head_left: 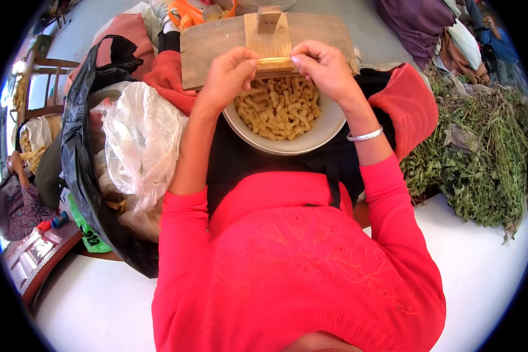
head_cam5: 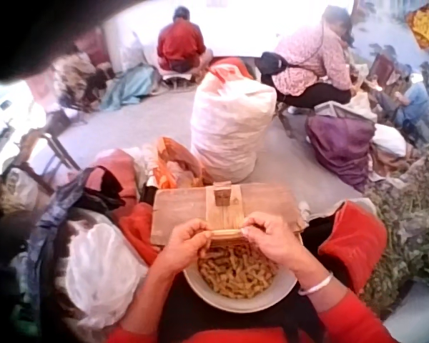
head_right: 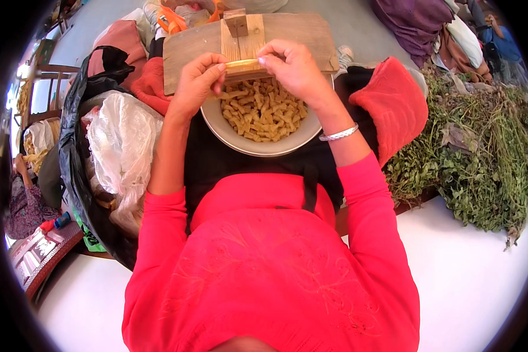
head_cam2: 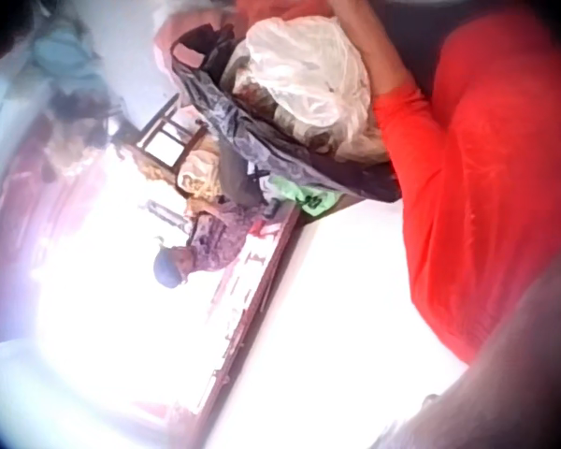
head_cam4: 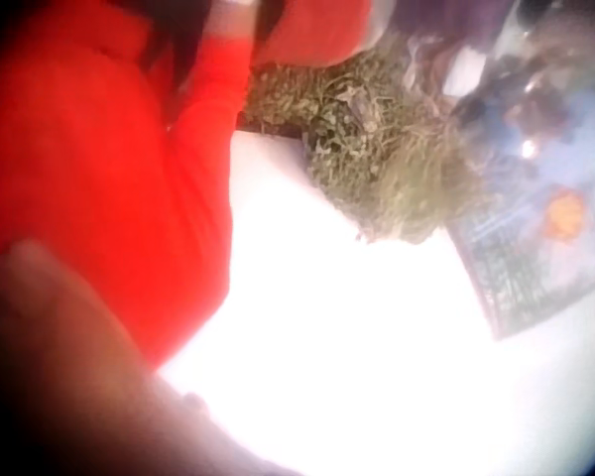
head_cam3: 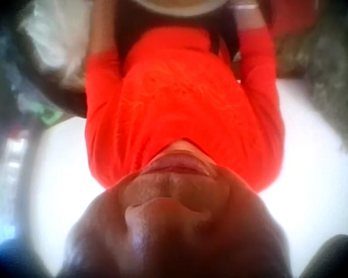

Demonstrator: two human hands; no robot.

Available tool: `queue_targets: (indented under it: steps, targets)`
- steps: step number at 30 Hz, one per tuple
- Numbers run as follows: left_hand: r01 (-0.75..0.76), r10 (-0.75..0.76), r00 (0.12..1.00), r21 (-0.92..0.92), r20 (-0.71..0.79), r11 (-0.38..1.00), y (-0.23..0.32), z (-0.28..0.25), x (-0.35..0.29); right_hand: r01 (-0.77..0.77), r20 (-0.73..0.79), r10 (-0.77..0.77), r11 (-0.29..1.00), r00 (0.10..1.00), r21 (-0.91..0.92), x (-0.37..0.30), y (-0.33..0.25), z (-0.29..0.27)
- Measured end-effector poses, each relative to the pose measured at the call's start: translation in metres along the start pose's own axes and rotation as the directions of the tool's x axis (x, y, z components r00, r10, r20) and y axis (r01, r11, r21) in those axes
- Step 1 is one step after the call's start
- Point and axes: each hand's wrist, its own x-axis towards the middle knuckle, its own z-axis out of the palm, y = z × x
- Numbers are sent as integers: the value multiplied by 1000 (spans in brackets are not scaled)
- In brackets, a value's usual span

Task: The person pulls long strips of dough by hand, breaks them into small pieces, and places the pieces into a white bowl.

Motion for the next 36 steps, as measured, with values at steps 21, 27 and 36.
queue_targets:
  steps: [21,27,36]
  targets:
    - [74,-106,986,-236,-128,969,-1,75,-41,339,-52,-561,568,826,-750,-39,-20,38]
    - [-103,70,992,349,107,931,38,59,-85,297,61,-424,516,904,-803,-66,-42,-11]
    - [-471,479,658,-179,581,864,154,93,-102,204,460,-634,698,622,686,-146,-154,11]
